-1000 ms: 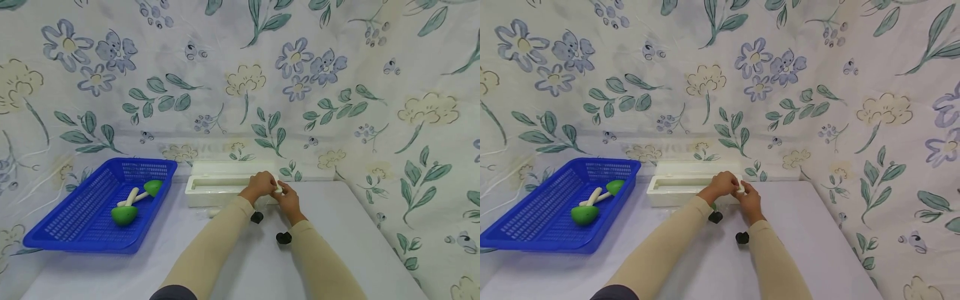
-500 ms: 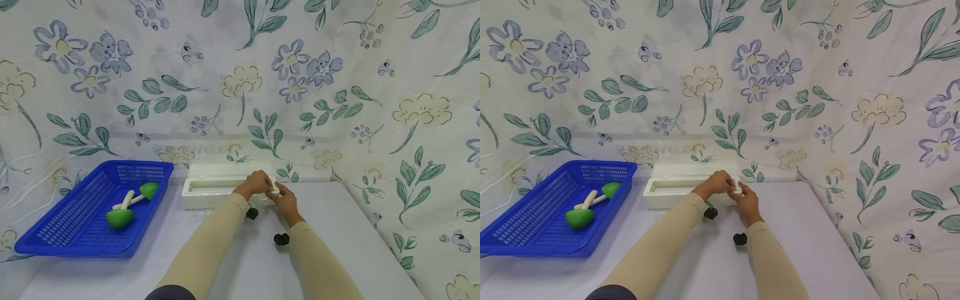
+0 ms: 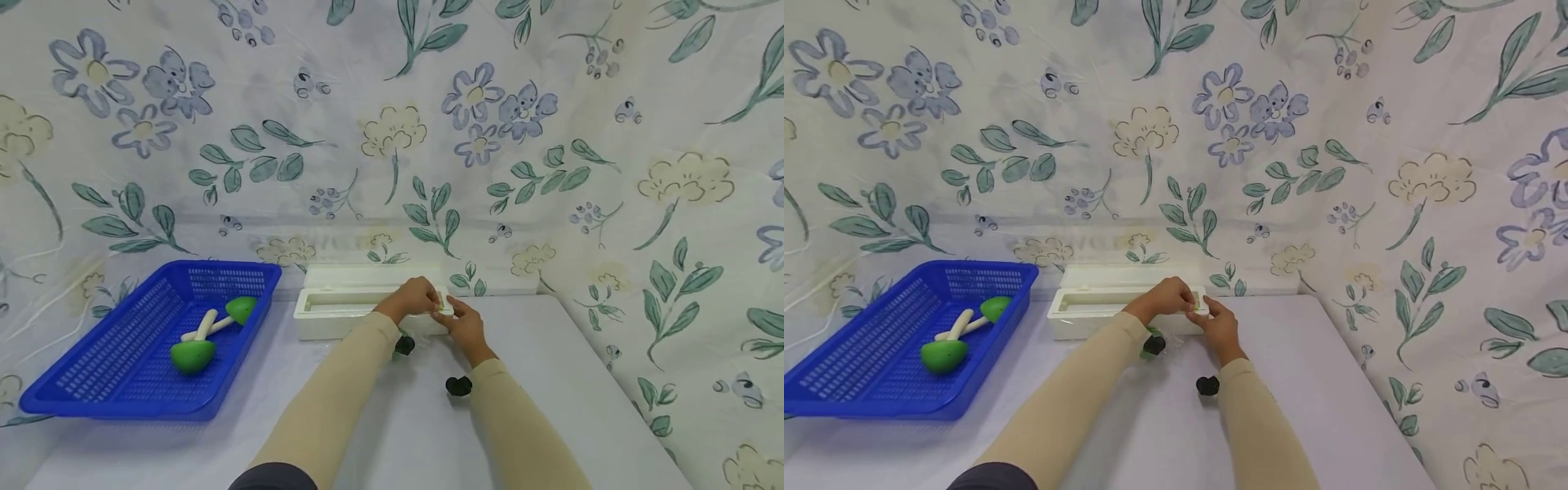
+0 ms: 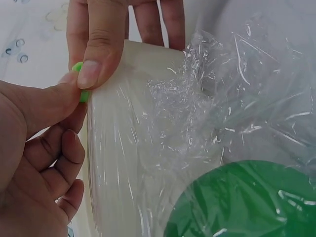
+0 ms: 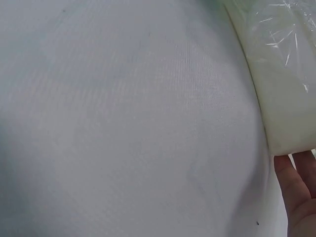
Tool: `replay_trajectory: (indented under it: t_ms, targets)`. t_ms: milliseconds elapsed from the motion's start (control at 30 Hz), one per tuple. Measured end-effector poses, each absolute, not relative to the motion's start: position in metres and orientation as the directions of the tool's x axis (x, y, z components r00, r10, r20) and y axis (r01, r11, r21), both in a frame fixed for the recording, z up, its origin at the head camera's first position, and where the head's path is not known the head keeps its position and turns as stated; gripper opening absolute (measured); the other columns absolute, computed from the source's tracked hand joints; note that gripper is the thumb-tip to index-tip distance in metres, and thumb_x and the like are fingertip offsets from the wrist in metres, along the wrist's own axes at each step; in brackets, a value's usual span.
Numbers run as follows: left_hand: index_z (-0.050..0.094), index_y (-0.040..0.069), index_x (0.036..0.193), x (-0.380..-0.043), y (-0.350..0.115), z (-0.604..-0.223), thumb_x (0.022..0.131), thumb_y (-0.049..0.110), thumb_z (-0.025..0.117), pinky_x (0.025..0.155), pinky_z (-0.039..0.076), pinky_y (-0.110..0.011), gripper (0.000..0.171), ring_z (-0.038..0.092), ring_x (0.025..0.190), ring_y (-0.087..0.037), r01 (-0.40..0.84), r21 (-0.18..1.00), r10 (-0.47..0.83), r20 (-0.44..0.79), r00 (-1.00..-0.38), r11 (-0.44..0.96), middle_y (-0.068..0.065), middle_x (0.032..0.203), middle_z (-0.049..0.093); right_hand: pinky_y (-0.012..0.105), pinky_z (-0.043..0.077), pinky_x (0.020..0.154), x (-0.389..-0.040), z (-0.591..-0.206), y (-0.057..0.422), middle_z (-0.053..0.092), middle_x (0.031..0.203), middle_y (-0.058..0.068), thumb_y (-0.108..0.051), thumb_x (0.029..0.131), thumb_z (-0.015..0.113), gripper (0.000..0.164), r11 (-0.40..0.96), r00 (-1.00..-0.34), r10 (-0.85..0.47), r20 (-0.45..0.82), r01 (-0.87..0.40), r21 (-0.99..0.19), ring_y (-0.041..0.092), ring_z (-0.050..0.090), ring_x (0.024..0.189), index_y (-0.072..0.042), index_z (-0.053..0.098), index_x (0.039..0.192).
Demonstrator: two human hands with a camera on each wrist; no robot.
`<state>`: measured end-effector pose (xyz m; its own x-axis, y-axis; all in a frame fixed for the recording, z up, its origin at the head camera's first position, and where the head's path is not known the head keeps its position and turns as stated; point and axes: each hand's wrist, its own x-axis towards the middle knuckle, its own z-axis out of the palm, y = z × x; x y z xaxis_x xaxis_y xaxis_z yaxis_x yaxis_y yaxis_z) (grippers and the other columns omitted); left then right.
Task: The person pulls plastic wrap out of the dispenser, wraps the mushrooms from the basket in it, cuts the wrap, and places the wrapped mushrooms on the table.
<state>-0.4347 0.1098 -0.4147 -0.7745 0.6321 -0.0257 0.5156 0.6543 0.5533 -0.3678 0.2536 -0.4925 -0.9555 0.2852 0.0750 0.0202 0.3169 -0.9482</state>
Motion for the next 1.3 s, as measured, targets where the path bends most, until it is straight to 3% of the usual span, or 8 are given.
replay_trajectory:
  t_ms: [333, 400, 567, 733, 1100, 1300]
  targets:
    - [0.076, 0.016, 0.089, -0.432, 0.098, -0.42, 0.091, 0.02, 0.069, 0.094, 0.042, -0.049, 0.009, 0.061, 0.081, -0.013, 0.589, 0.424, 0.644, 0.016, -0.765, 0.688, 0.008, 0.083, 0.068, 0.029, 0.048, 0.075, -0.369, -0.498, 0.244, 0.059, 0.129, 0.016, -0.033, 0.079, 0.081, 0.069, 0.293, -0.956, 0.285, 0.072, 0.015, -0.956, 0.027, 0.053, 0.119, -0.015, 0.054, 0.139]
    - [0.077, 0.016, 0.09, -0.433, 0.094, -0.421, 0.092, 0.021, 0.068, 0.095, 0.041, -0.049, 0.009, 0.061, 0.083, -0.013, 0.585, 0.416, 0.64, 0.01, -0.768, 0.696, 0.008, 0.084, 0.069, 0.029, 0.048, 0.075, -0.369, -0.498, 0.241, 0.06, 0.129, 0.017, -0.035, 0.079, 0.081, 0.071, 0.287, -0.961, 0.267, 0.069, 0.011, -0.958, 0.028, 0.054, 0.118, -0.013, 0.053, 0.14]
    - [0.076, 0.015, 0.092, -0.432, 0.08, -0.417, 0.092, 0.02, 0.068, 0.093, 0.043, -0.047, 0.01, 0.061, 0.084, -0.014, 0.56, 0.419, 0.619, -0.007, -0.785, 0.715, 0.007, 0.086, 0.069, 0.036, 0.048, 0.088, -0.369, -0.494, 0.241, 0.056, 0.133, 0.018, -0.037, 0.078, 0.081, 0.075, 0.269, -0.97, 0.237, 0.048, 0.018, -0.963, 0.031, 0.046, 0.128, -0.014, 0.051, 0.142]
    - [0.076, 0.013, 0.093, -0.43, 0.069, -0.411, 0.093, 0.018, 0.067, 0.1, 0.037, -0.049, 0.011, 0.061, 0.089, -0.016, 0.554, 0.438, 0.611, 0.012, -0.792, 0.709, 0.006, 0.088, 0.069, 0.044, 0.045, 0.096, -0.371, -0.49, 0.247, 0.053, 0.136, 0.022, -0.037, 0.078, 0.08, 0.074, 0.275, -0.962, 0.267, 0.057, 0.019, -0.961, 0.034, 0.04, 0.133, -0.014, 0.05, 0.143]
    - [0.074, 0.013, 0.094, -0.424, 0.038, -0.416, 0.094, 0.018, 0.066, 0.106, 0.029, -0.053, 0.01, 0.061, 0.091, -0.016, 0.533, 0.456, 0.588, 0.026, -0.808, 0.712, 0.006, 0.088, 0.068, 0.041, 0.047, 0.092, -0.372, -0.497, 0.247, 0.05, 0.139, 0.021, -0.04, 0.076, 0.08, 0.078, 0.268, -0.965, 0.261, 0.004, 0.068, -0.961, 0.031, 0.047, 0.128, -0.017, 0.049, 0.144]
    - [0.075, 0.013, 0.096, -0.424, 0.02, -0.416, 0.095, 0.019, 0.065, 0.108, 0.025, -0.053, 0.011, 0.061, 0.09, -0.016, 0.525, 0.451, 0.574, 0.033, -0.818, 0.722, 0.007, 0.087, 0.068, 0.033, 0.049, 0.084, -0.366, -0.493, 0.252, 0.049, 0.139, 0.022, -0.04, 0.078, 0.079, 0.078, 0.271, -0.965, 0.261, 0.001, 0.072, -0.96, 0.029, 0.053, 0.12, -0.018, 0.046, 0.146]
